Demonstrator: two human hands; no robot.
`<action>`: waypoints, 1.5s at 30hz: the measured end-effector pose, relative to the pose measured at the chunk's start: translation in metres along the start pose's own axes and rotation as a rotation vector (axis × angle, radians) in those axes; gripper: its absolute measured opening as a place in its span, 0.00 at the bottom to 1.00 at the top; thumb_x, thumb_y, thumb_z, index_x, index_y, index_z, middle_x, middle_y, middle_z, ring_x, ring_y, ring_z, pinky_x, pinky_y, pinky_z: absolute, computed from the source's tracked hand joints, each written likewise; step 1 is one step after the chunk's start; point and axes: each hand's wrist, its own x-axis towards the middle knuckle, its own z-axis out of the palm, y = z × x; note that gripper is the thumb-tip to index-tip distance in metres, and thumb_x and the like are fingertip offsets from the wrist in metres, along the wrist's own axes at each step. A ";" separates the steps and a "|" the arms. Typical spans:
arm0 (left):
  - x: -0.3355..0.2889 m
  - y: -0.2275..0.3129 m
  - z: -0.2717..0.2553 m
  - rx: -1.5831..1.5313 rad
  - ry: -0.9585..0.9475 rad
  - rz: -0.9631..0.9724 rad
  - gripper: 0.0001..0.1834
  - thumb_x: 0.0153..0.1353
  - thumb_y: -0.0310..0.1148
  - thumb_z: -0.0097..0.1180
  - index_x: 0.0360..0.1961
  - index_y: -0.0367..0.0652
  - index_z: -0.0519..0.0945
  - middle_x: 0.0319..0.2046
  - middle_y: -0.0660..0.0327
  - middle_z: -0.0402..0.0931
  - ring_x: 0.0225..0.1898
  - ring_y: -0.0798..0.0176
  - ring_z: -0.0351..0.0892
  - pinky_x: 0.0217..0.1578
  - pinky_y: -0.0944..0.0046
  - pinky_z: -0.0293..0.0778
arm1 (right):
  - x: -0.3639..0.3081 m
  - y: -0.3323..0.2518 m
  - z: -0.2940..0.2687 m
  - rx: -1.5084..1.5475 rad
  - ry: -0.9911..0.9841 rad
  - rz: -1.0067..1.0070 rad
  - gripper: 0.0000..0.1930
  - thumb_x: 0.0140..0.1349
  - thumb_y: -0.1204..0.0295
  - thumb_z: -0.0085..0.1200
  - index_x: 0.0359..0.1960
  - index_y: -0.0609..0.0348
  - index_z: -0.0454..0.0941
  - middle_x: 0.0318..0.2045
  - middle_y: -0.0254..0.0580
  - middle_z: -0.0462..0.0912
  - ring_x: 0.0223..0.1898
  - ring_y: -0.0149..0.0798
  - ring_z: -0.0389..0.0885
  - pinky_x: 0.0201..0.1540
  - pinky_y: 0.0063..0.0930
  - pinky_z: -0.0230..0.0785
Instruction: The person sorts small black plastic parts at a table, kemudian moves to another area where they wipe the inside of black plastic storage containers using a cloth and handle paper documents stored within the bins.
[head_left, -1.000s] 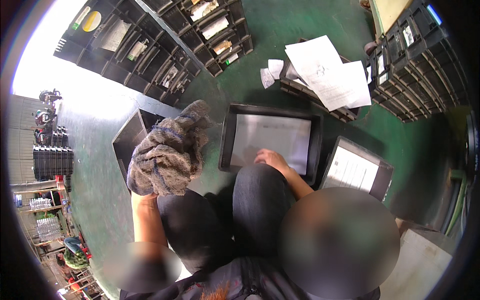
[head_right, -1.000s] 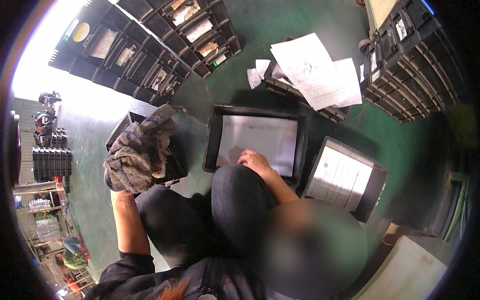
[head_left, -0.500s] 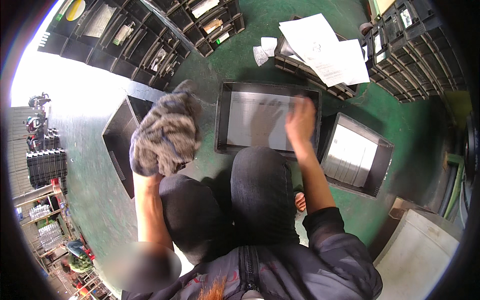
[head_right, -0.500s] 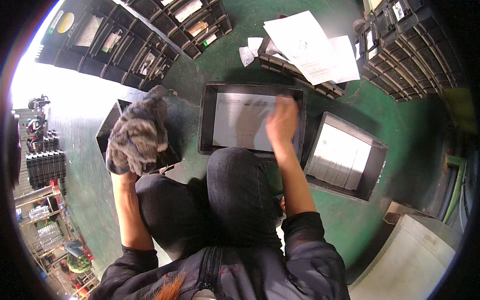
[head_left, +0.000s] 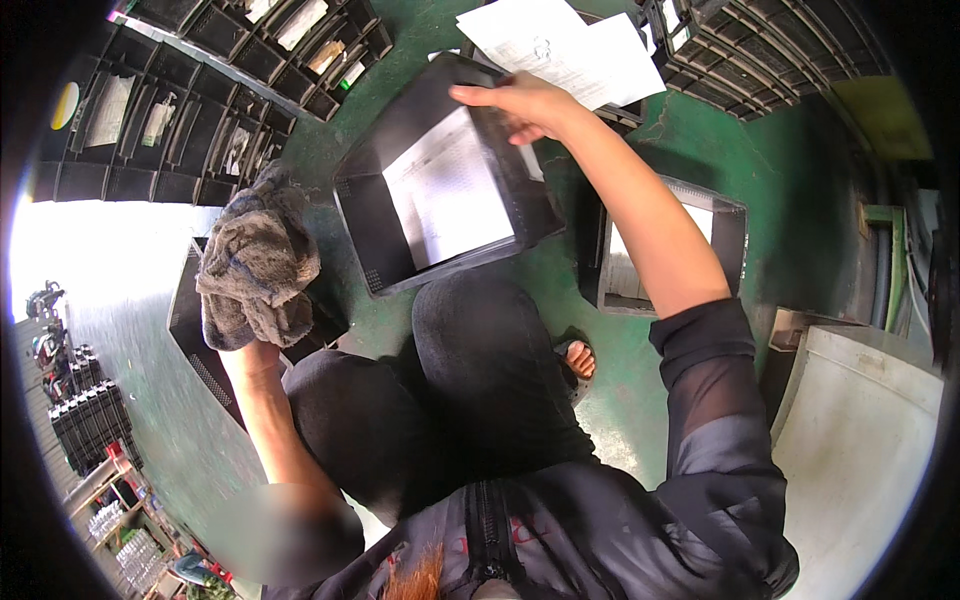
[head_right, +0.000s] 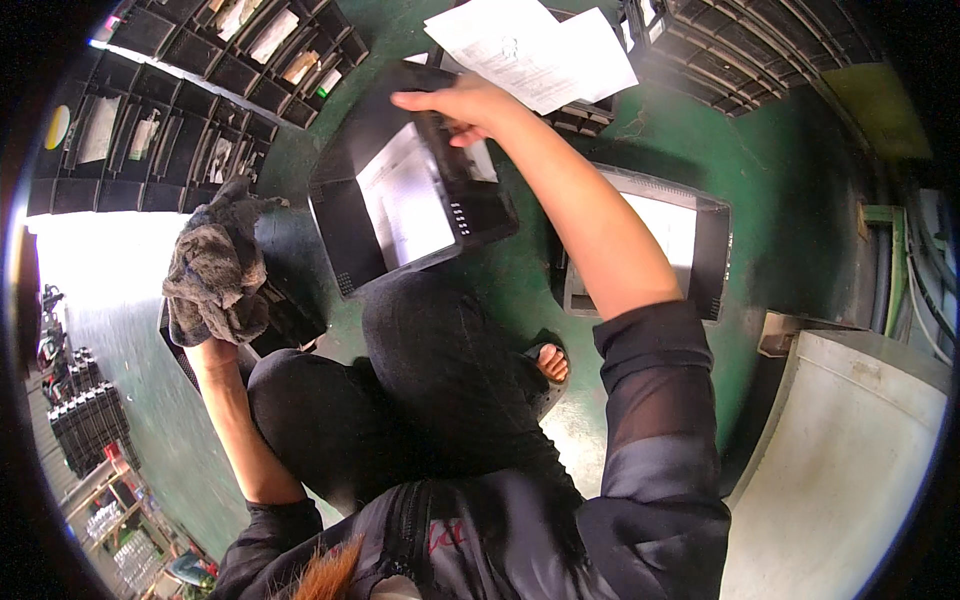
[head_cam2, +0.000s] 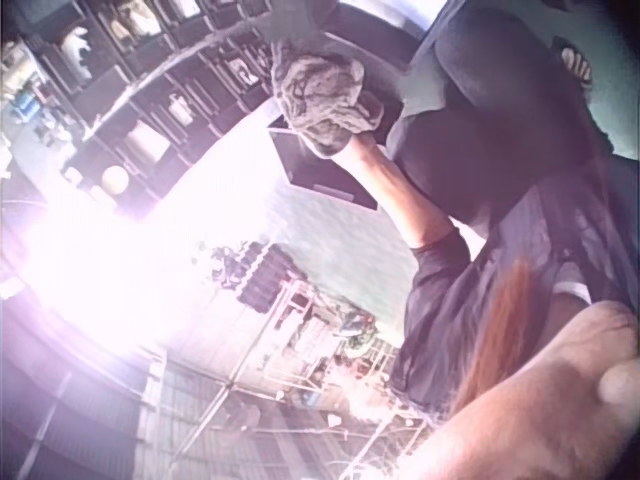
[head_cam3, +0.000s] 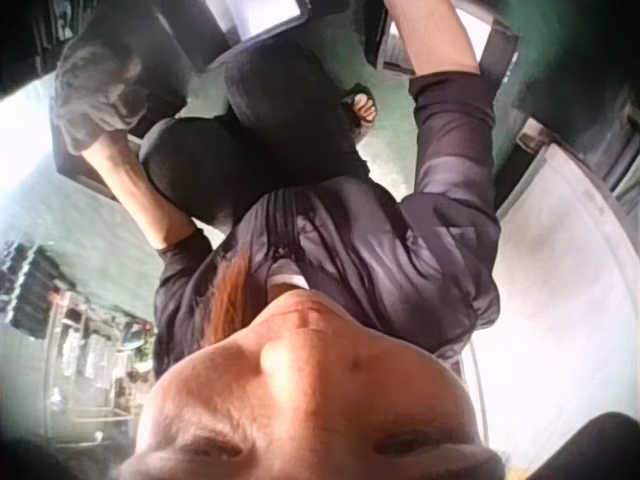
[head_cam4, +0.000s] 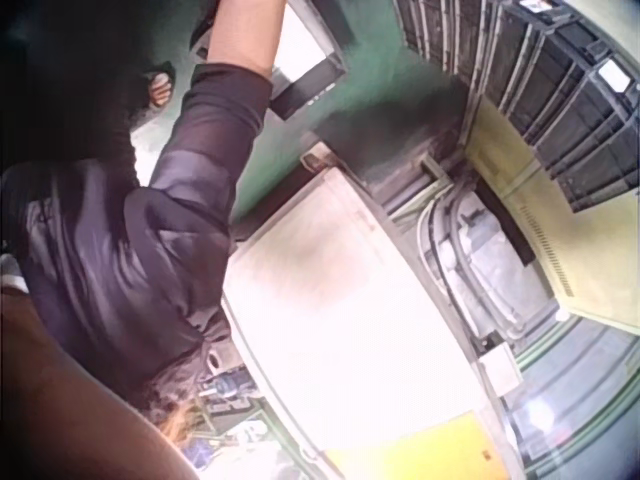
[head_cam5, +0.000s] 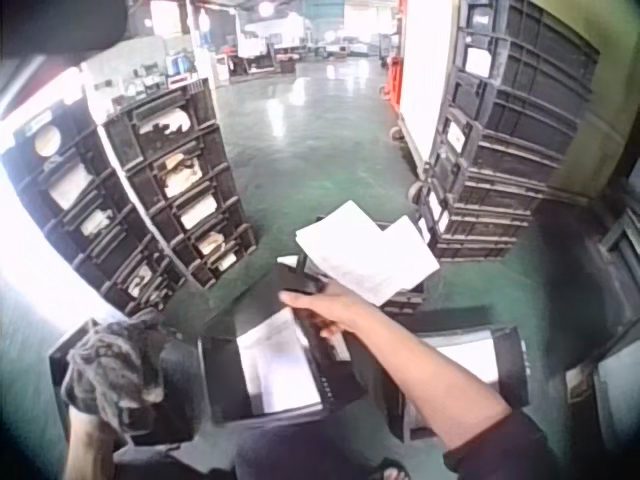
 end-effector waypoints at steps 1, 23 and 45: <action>0.000 -0.001 0.003 -0.010 0.000 0.006 0.23 0.62 0.38 0.49 0.56 0.40 0.65 0.50 0.56 0.69 0.49 0.59 0.71 0.49 0.58 0.71 | 0.005 -0.007 0.001 -0.037 0.007 -0.018 0.41 0.41 0.38 0.60 0.40 0.69 0.70 0.20 0.37 0.69 0.20 0.27 0.71 0.22 0.20 0.71; 0.003 0.022 0.054 -0.170 0.208 0.170 0.20 0.64 0.40 0.47 0.54 0.43 0.67 0.49 0.60 0.70 0.48 0.64 0.72 0.49 0.63 0.69 | -0.008 0.061 -0.067 -0.525 0.406 -0.272 0.34 0.46 0.64 0.50 0.57 0.67 0.61 0.51 0.63 0.71 0.55 0.54 0.68 0.58 0.35 0.58; 0.029 0.039 0.122 -0.179 0.111 0.289 0.15 0.60 0.34 0.46 0.45 0.39 0.75 0.46 0.55 0.74 0.47 0.57 0.73 0.49 0.66 0.67 | -0.087 -0.187 -0.160 0.457 0.473 -0.491 0.23 0.47 0.53 0.56 0.43 0.51 0.75 0.46 0.39 0.75 0.50 0.40 0.69 0.57 0.37 0.54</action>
